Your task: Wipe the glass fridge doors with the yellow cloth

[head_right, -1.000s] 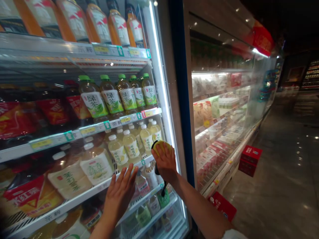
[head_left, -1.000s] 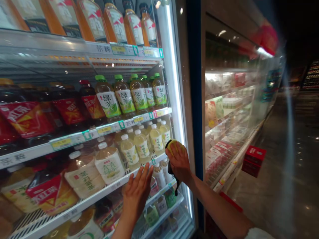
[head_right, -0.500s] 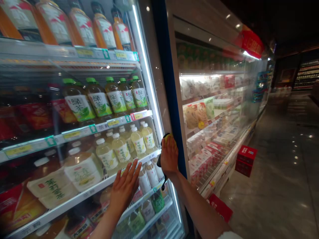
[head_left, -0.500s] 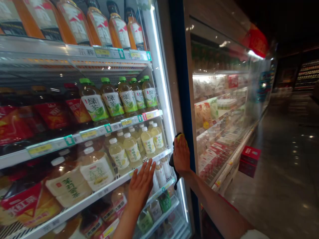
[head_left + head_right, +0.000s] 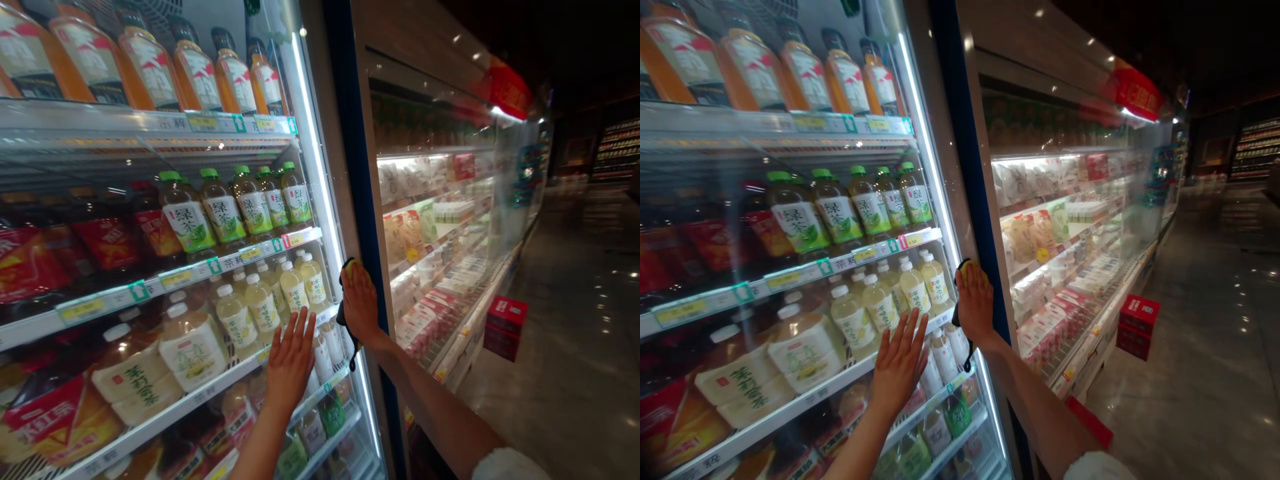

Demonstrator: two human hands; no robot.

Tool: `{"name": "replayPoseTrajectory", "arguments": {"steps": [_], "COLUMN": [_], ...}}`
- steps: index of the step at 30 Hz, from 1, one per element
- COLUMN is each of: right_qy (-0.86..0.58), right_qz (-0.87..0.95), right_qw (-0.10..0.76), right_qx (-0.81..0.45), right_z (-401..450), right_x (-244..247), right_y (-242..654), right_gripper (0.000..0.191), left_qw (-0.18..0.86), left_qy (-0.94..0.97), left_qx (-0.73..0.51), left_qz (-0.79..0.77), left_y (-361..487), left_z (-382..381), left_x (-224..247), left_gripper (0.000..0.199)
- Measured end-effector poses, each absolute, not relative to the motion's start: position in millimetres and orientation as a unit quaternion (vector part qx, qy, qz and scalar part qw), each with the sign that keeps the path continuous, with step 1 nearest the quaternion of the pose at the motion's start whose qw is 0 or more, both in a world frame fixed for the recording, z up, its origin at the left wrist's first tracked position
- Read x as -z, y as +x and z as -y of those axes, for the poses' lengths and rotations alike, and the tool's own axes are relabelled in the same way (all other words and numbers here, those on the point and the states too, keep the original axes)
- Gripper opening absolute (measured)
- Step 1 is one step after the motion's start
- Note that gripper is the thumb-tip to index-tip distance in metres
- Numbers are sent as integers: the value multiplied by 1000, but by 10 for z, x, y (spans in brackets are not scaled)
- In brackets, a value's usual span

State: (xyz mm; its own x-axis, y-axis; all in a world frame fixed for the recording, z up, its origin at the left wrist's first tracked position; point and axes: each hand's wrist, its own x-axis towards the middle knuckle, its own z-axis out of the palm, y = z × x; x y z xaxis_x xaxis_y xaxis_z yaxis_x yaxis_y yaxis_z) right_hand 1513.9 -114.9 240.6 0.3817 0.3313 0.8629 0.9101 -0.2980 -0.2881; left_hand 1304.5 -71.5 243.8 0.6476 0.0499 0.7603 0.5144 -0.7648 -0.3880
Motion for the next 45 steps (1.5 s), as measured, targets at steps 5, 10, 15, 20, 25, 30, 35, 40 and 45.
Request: {"name": "replayPoseTrajectory", "arguments": {"steps": [5,10,15,20,25,30,35,40,45], "right_qy": [-703,-668,-675,-648,-588,-649,-565,-492,-556], "right_qz": [435,507,460,500,560,459,577,610,507], "right_qw": [444,401,441,422,402,470,413,419,514], "right_qx": [346,368,373,390,423,384,422,458,412], "right_z": [1129,1243,1157,1100,1197,1058,1080,1156,970], "right_x": [-2963,-2477,-2723,-2761,-2366,-2688,-2484,-2248,-2708], "right_y": [15202,15285,15260,15089,15378,15144,14840,15200,14812], "right_gripper": [62,57,54,59,63,60,55,52,60], "left_qw": [291,293,299,303,307,308,311,324,321], "left_qy": [-852,-843,-840,-834,-833,-829,-825,-811,-812], "left_qx": [394,408,409,413,403,406,403,409,396], "left_qz": [186,194,194,205,220,230,245,265,283], "left_y": [13107,13004,12928,12941,12779,12689,12639,12427,12356], "left_z": [778,789,762,769,764,787,827,834,846], "left_x": [-2547,-2538,-2614,-2675,-2685,-2707,-2683,-2647,-2637], "left_gripper": [78,78,77,81,88,90,87,84,86]}}
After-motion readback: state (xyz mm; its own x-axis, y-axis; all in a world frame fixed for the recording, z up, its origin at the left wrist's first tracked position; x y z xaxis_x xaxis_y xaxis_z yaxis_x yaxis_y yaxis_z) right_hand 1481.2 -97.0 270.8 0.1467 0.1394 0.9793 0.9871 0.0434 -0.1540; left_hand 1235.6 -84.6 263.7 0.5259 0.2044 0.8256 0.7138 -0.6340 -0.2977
